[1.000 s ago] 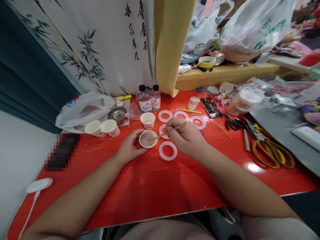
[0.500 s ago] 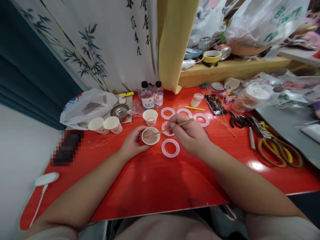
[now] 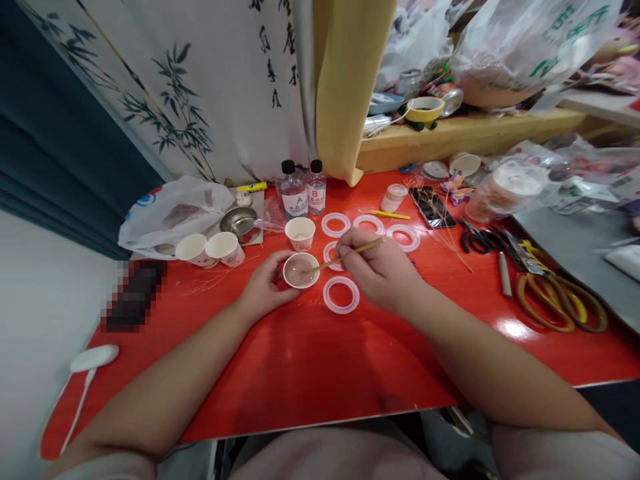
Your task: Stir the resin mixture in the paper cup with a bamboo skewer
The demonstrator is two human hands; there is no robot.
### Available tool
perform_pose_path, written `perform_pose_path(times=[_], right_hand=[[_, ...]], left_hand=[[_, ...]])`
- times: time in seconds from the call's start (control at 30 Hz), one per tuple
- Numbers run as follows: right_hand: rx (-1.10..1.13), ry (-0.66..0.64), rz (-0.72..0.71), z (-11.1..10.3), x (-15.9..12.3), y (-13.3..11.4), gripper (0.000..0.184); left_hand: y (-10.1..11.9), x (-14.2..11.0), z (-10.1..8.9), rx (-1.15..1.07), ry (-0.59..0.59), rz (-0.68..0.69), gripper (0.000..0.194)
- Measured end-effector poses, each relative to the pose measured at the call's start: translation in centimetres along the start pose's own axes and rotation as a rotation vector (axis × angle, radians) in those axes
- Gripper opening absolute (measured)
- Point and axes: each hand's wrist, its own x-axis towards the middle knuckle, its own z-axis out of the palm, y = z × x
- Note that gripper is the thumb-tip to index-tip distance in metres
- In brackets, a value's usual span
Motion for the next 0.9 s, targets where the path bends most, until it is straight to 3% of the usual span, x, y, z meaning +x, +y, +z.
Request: perform_pose_path(times=[0.67,0.8,0.9], right_hand=[[0.016,0.058,-0.056,-0.03,0.05,0.02,0.013],[-0.057,0.007,-0.038,-0.05,-0.19,-0.18,0.014],[0.018,-0.054,-0.022,0.17,-0.18,-0.11,0.016]], left_hand=[[-0.12,-0.09,-0.09,-0.026,-0.009,-0.01,0.064],[-0.34,-0.1,-0.09,-0.021,-0.014,-0.002,0.065],[-0.33,-0.09,-0.08,-0.011,-0.009,0.0,0.065]])
